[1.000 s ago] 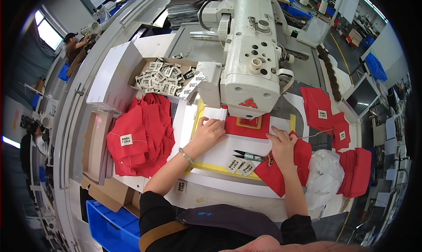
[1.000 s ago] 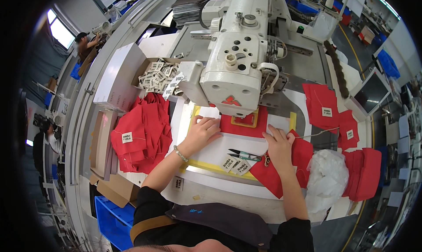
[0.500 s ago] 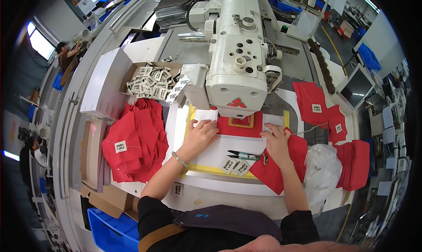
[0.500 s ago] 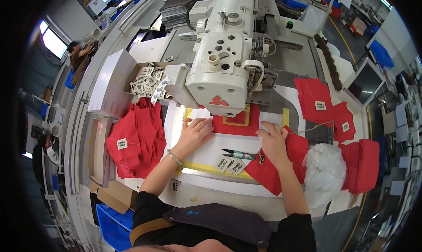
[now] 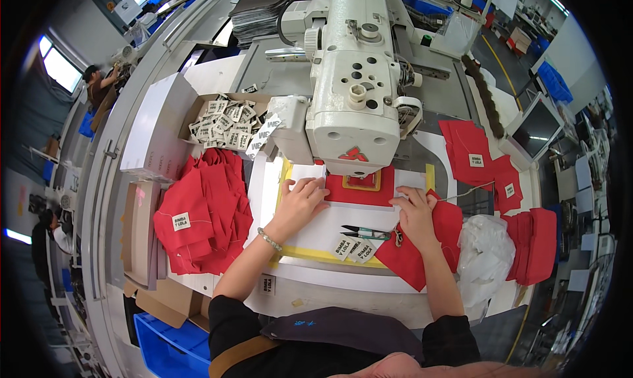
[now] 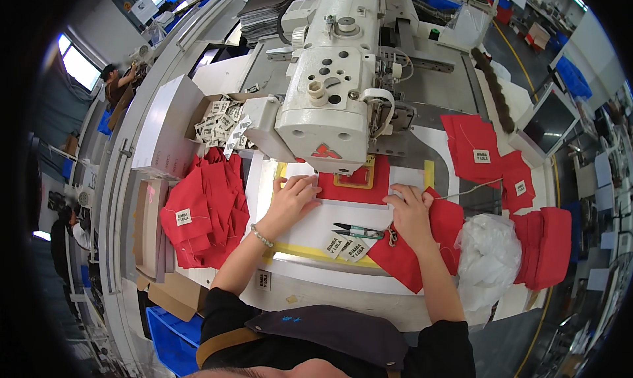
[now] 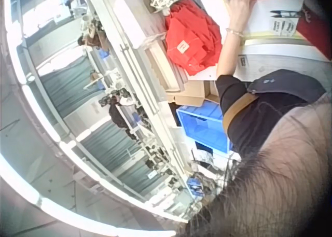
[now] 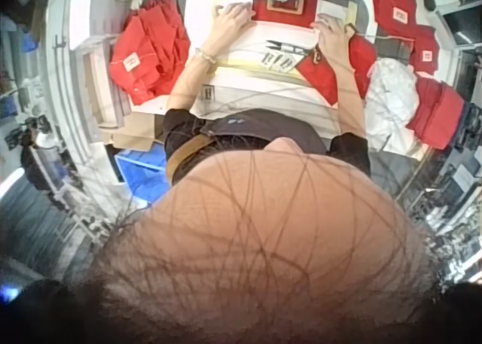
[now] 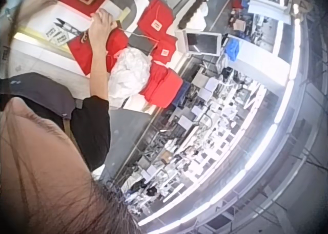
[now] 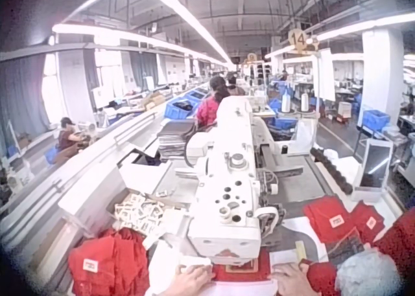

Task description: The person sews white rectangular labels onto red fabric pieces using an industrial sewing machine. They pick up a red fabric piece, place a label on it, and guide it under the machine's needle to stitch it in place. After sewing, they cut the thread and place the finished piece into a stack.

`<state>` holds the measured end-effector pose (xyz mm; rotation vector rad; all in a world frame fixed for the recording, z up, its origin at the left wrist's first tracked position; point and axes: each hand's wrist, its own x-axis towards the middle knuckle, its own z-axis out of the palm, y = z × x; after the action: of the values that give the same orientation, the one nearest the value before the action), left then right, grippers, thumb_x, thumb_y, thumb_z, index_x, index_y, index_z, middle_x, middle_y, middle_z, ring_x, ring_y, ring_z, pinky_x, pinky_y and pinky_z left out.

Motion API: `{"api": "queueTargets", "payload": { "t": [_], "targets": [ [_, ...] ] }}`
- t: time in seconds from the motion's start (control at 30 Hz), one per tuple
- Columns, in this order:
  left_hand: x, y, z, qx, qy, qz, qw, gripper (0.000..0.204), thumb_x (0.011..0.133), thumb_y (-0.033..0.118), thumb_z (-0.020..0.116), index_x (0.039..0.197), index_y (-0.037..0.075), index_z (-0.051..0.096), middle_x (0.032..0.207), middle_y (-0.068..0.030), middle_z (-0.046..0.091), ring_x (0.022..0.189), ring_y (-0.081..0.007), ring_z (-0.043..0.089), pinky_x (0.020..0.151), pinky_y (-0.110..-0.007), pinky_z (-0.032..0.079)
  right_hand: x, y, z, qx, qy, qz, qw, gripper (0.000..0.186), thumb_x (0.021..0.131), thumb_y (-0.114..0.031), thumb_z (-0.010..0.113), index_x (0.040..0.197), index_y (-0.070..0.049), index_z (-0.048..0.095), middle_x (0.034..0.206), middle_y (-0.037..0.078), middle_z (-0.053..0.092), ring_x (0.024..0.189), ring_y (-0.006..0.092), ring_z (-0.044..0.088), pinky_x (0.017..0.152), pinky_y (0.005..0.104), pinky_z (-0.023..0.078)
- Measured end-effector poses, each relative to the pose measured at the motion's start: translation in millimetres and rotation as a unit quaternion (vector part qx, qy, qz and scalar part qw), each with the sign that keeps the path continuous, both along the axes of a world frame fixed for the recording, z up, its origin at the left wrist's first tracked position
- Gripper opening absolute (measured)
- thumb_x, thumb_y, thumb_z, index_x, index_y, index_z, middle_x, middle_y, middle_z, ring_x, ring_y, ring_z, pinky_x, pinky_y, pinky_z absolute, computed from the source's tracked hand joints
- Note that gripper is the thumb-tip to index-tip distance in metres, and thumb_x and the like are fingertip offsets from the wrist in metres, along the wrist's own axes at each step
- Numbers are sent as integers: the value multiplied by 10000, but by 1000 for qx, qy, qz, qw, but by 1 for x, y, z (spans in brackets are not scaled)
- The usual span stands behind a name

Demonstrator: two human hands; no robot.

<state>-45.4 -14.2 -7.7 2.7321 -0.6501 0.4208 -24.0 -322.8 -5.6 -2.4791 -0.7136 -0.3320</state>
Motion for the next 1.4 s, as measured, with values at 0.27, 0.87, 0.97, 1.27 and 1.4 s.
{"api": "queueTargets", "payload": {
  "t": [0.27,0.87,0.97,1.27,1.4],
  "targets": [
    [-3,-1,-1,-3,-22,-1,1000,225,796,241,732,995,166,658,1223,-3,600,1131,-190,547,940,-459,336,-1,5,3,-37,-49,3,998,279,720,27,602,937,-128,685,1142,-13,641,1016,178,560,854,387,300],
    [-7,-1,-2,60,-62,-11,996,260,822,207,697,1072,166,638,1283,-2,584,1152,-163,547,939,-475,367,2,5,2,-55,-32,20,998,296,741,-18,586,1019,-113,625,1260,6,609,1085,186,528,869,403,289],
    [-8,-5,-1,63,-16,-20,998,326,872,173,579,1197,147,587,1328,-26,553,1208,-177,513,966,-490,359,2,7,2,-54,-22,16,998,318,755,-32,582,1062,-113,610,1289,8,592,1094,187,518,873,399,288],
    [-10,-6,2,97,12,-36,995,393,895,140,490,1284,128,541,1348,-40,541,1251,-180,484,990,-482,345,1,8,2,-83,-18,17,996,407,771,-63,586,1174,-117,608,1311,6,580,1082,191,497,882,384,290],
    [-10,-6,-1,97,10,-35,995,371,884,132,502,1250,120,560,1344,-39,544,1235,-180,494,974,-469,350,1,9,1,-80,-17,15,996,404,770,-70,592,1170,-124,617,1312,2,581,1074,194,498,881,386,294]
  ]
}}
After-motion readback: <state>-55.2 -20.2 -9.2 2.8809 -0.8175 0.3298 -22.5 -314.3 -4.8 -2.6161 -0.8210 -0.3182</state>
